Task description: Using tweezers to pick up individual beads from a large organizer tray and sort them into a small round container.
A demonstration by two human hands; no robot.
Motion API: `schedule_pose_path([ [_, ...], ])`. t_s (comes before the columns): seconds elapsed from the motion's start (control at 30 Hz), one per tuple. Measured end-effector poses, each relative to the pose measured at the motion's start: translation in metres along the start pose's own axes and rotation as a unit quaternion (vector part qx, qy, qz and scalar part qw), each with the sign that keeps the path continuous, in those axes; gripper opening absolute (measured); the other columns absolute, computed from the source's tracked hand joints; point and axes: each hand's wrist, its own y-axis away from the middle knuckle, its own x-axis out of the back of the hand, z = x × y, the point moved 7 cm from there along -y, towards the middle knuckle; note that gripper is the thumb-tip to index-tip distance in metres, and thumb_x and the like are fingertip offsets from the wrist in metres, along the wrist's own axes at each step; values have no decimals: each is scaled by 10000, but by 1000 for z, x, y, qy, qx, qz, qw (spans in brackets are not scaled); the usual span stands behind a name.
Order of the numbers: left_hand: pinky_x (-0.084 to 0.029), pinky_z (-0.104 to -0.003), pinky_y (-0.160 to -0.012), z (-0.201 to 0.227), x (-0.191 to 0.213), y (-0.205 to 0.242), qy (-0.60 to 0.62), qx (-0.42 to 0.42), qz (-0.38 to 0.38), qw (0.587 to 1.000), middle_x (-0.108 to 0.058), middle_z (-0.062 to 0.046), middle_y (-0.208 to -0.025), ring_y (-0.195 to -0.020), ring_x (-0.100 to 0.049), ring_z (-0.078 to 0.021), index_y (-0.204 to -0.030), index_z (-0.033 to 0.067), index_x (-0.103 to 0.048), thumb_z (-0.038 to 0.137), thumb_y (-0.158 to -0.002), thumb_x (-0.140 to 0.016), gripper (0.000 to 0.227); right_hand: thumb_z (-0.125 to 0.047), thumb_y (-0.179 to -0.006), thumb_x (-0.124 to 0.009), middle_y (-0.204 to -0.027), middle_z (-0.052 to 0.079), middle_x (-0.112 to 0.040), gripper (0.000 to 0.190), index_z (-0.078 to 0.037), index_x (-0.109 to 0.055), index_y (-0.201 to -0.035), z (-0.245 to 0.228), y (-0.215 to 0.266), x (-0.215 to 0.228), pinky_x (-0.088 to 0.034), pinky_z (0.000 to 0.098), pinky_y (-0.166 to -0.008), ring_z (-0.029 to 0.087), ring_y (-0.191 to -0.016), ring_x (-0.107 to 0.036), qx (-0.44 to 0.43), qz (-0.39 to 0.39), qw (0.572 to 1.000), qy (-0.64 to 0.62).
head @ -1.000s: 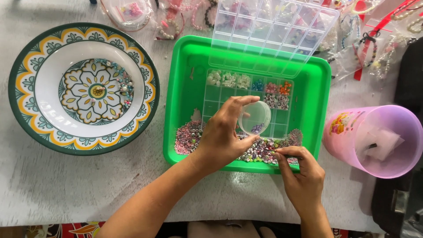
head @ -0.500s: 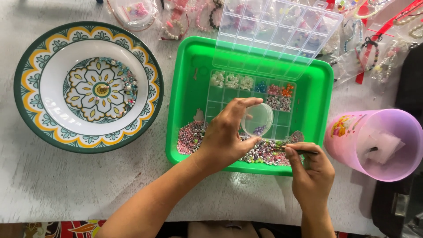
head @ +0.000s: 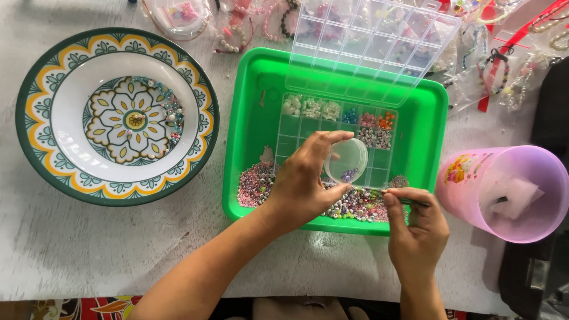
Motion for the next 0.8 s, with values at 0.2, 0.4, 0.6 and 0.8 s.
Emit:
schedule_pose_path([
  [0.2,-586,-303,-608,0,0,0,-2,0,8,1000,-621,-102,-1280,-1043,-735,-237,-1397,184,-465,122,-769,-852,740,-55,-980,-699,-1003,73,-713,53,-57,-671,-1025,-3,14,-11,-579,219,-674,160,-933,-697,27,-59,993,94],
  [0.4,-598,-320,-625,1,1,0,4,8,5,1000,-615,-95,-1296,-1047,-738,-241,-1396,192,-468,127,-770,-857,740,-23,-976,-704,-993,92,-727,42,-43,-688,-1009,-11,10,-19,-572,286,-873,194,-952,-711,82,-66,990,95],
  [0.6,-595,-321,-638,1,1,0,-2,1,8,1000,-621,-88,-1284,-1034,-736,-235,-1397,190,-470,132,-768,-863,743,-33,-978,-706,-990,78,-729,39,-56,-691,-1007,-11,10,-21,-560,293,-886,192,-951,-709,83,-69,989,105],
  [0.8,-598,-330,-641,-1,0,1,-11,-5,9,1000,-624,-90,-1276,-1027,-737,-245,-1400,181,-469,117,-761,-858,751,37,-1014,-674,-1043,148,-669,98,3,-606,-1075,-19,5,-11,-588,306,-965,240,-1012,-706,57,24,997,-48],
])
